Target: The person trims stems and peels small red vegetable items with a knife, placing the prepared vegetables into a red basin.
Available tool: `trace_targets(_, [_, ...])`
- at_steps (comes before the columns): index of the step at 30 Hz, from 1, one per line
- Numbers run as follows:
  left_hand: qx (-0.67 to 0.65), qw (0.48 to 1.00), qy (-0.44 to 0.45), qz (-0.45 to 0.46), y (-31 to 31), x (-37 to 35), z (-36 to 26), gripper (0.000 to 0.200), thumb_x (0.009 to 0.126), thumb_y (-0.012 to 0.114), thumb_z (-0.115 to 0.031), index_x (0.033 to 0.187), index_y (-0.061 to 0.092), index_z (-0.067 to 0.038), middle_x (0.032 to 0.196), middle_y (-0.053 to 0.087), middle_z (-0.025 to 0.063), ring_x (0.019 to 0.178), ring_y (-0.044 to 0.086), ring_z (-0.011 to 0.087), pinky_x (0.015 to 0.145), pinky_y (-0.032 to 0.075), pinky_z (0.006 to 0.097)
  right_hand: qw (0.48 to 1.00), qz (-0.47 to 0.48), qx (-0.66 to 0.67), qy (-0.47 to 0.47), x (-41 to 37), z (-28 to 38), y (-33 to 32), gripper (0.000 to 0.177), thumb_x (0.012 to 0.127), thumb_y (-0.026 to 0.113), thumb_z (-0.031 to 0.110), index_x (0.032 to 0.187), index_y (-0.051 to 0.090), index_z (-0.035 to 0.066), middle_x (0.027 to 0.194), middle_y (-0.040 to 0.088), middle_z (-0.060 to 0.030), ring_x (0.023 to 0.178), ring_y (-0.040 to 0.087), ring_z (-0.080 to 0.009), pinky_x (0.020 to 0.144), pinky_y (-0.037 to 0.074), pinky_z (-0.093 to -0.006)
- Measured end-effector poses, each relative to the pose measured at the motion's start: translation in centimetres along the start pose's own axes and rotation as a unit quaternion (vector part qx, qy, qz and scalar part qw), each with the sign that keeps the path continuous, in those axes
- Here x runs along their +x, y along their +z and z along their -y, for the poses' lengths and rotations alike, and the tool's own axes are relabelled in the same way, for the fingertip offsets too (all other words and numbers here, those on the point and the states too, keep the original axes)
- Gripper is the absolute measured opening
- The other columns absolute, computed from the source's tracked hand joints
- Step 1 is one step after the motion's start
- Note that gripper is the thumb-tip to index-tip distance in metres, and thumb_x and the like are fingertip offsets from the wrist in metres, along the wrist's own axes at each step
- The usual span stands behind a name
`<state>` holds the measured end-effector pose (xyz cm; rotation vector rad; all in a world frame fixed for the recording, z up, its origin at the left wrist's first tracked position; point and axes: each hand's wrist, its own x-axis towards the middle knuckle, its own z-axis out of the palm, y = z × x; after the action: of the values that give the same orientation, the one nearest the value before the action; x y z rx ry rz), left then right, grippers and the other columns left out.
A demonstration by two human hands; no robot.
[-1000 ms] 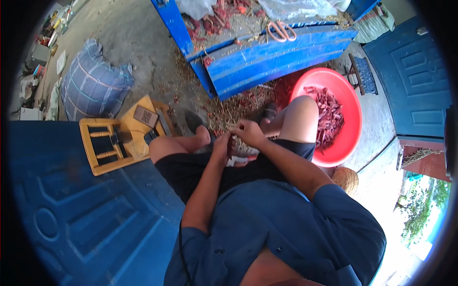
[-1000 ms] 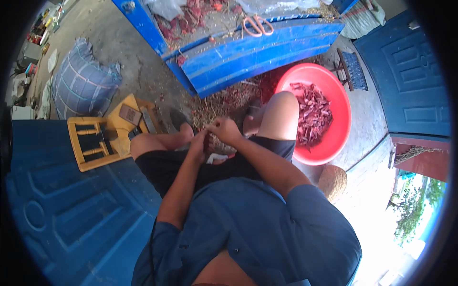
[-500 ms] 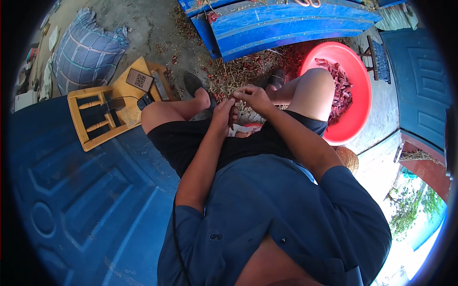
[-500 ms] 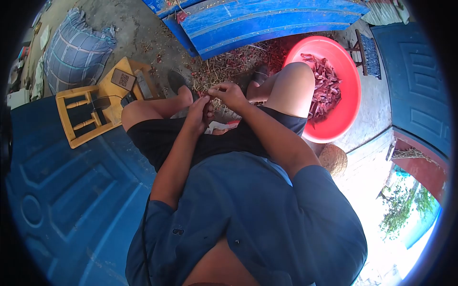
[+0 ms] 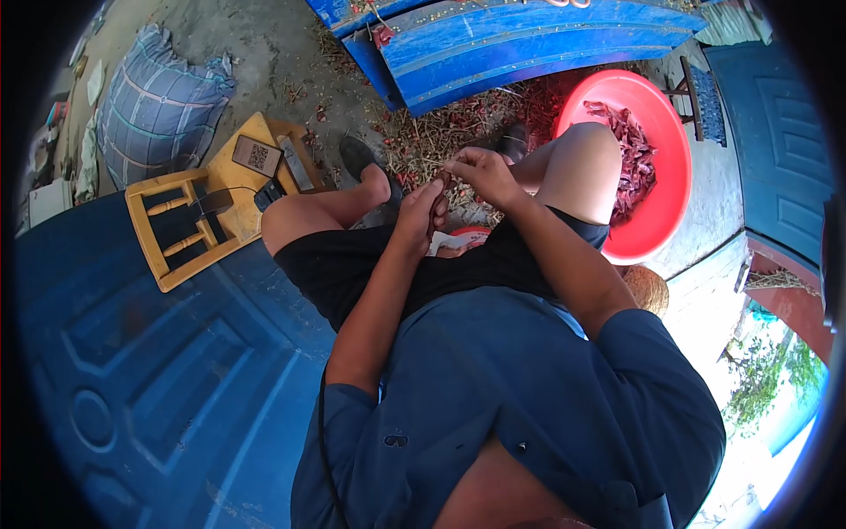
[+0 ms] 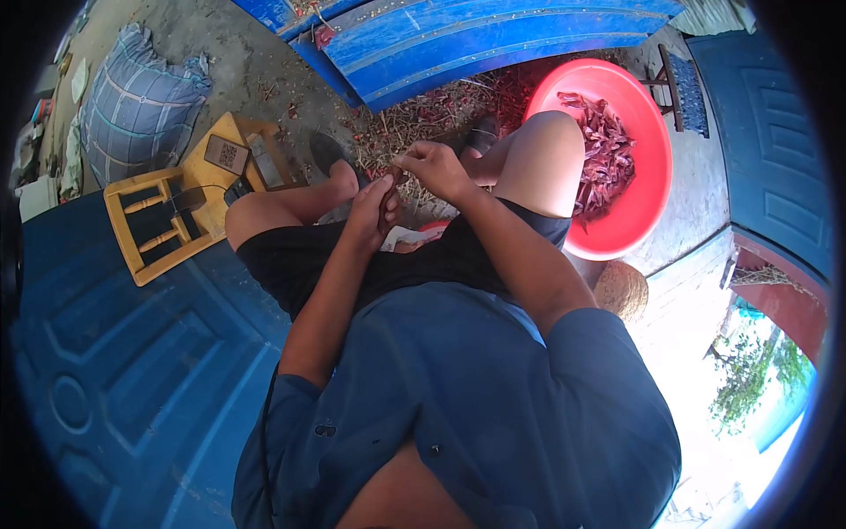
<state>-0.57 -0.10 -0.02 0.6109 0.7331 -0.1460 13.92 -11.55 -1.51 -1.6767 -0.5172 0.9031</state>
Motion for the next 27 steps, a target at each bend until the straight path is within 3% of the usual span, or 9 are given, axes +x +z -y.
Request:
trace_targets(2, [0.007,1.0,0.006,0.019,0.5,0.0,-0.1,0.02,0.1,0.053,-0.029,0.103,0.059,-0.01,0.064,0.043,-0.0039,0.05,0.038,0.0072,0.046,0.032,0.0214,0.983,0.037,0.075,0.164,-0.4,1.0,-1.1,0.019,0.09,0.068,0.023,0.087,0.069,0.004,0.085,0.068,-0.0064,0.075,0.065,-0.0132,0.069,0.051,-0.0283])
trace_targets(6, [-0.001,0.999,0.031,0.033,1.1,0.4,0.4,0.022,0.1,0.051,-0.027,0.102,0.06,-0.007,0.061,0.039,-0.0049,0.047,0.035,0.0056,0.043,0.029,0.0206,0.939,-0.014,0.271,0.212,-1.6,0.8,-1.1,0.014,0.09,0.067,0.02,0.088,0.068,0.007,0.087,0.069,-0.0043,0.078,0.064,-0.0131,0.073,0.051,-0.0295])
trace_targets(8, [0.02,0.998,0.044,0.042,1.7,0.0,0.0,0.024,0.1,0.05,-0.026,0.101,0.06,-0.005,0.059,0.038,-0.0057,0.046,0.034,0.0042,0.042,0.028,0.0207,0.865,0.019,0.423,0.27,-1.5,-0.2,-1.0,0.012,0.09,0.067,0.02,0.09,0.068,0.008,0.088,0.069,-0.0034,0.083,0.064,-0.0142,0.079,0.051,-0.032])
trace_targets(18, [0.043,0.996,0.064,0.047,1.9,-0.4,-0.7,0.021,0.098,0.05,-0.023,0.099,0.062,-0.006,0.057,0.037,-0.0089,0.042,0.029,0.0019,0.039,0.022,0.02,0.826,0.031,0.484,0.288,-0.9,0.0,-3.1,0.011,0.092,0.064,0.021,0.087,0.067,0.011,0.085,0.068,-0.0026,0.085,0.064,-0.0171,0.081,0.052,-0.032])
trace_targets(20, [0.005,0.998,0.057,0.018,0.0,-1.0,-0.7,0.019,0.097,0.051,-0.023,0.097,0.061,-0.007,0.057,0.037,-0.0087,0.041,0.029,0.0023,0.038,0.022,0.0199,0.765,-0.004,0.605,0.223,0.1,-1.2,-6.3,0.012,0.093,0.063,0.022,0.088,0.065,0.012,0.084,0.067,-0.0024,0.088,0.065,-0.0172,0.079,0.053,-0.0325])
trace_targets(22, [0.006,0.999,0.049,-0.011,-2.5,-2.1,-1.7,0.018,0.096,0.052,-0.023,0.097,0.061,-0.008,0.057,0.037,-0.0086,0.041,0.029,0.0026,0.037,0.022,0.02,0.835,-0.023,0.5,0.229,0.5,0.1,-8.9,0.013,0.094,0.062,0.023,0.089,0.063,0.011,0.086,0.068,-0.0039,0.095,0.066,-0.0202,0.077,0.055,-0.0337])
trace_targets(23, [0.0,0.999,0.034,-0.039,-3.2,-2.5,-1.4,0.017,0.096,0.052,-0.023,0.096,0.061,-0.008,0.056,0.037,-0.0084,0.04,0.03,0.0029,0.037,0.022,0.0201,0.882,-0.084,0.395,0.242,0.5,0.6,-9.0,0.02,0.094,0.062,0.024,0.101,0.064,0.006,0.089,0.069,-0.0056,0.097,0.067,-0.0214,0.079,0.054,-0.0346])
trace_targets(24, [0.0,0.999,0.03,-0.039,-3.1,-2.6,-1.1,0.017,0.096,0.052,-0.023,0.096,0.061,-0.008,0.056,0.037,-0.0084,0.04,0.03,0.0029,0.037,0.022,0.0201,0.881,-0.086,0.396,0.244,-0.1,0.8,-8.2,0.02,0.094,0.062,0.024,0.101,0.064,0.006,0.089,0.069,-0.0056,0.097,0.067,-0.0214,0.079,0.054,-0.0346])
trace_targets(27, [0.0,1.0,0.029,0.002,-2.2,-0.6,-0.6,0.02,0.096,0.052,-0.026,0.094,0.06,-0.009,0.053,0.036,-0.0082,0.04,0.03,0.0045,0.037,0.024,0.0211,0.99,-0.018,0.045,0.129,0.8,-1.9,-6.3,0.051,0.089,0.069,0.033,0.124,0.06,-0.003,0.098,0.069,-0.007,0.091,0.066,-0.0146,0.077,0.053,-0.0334])
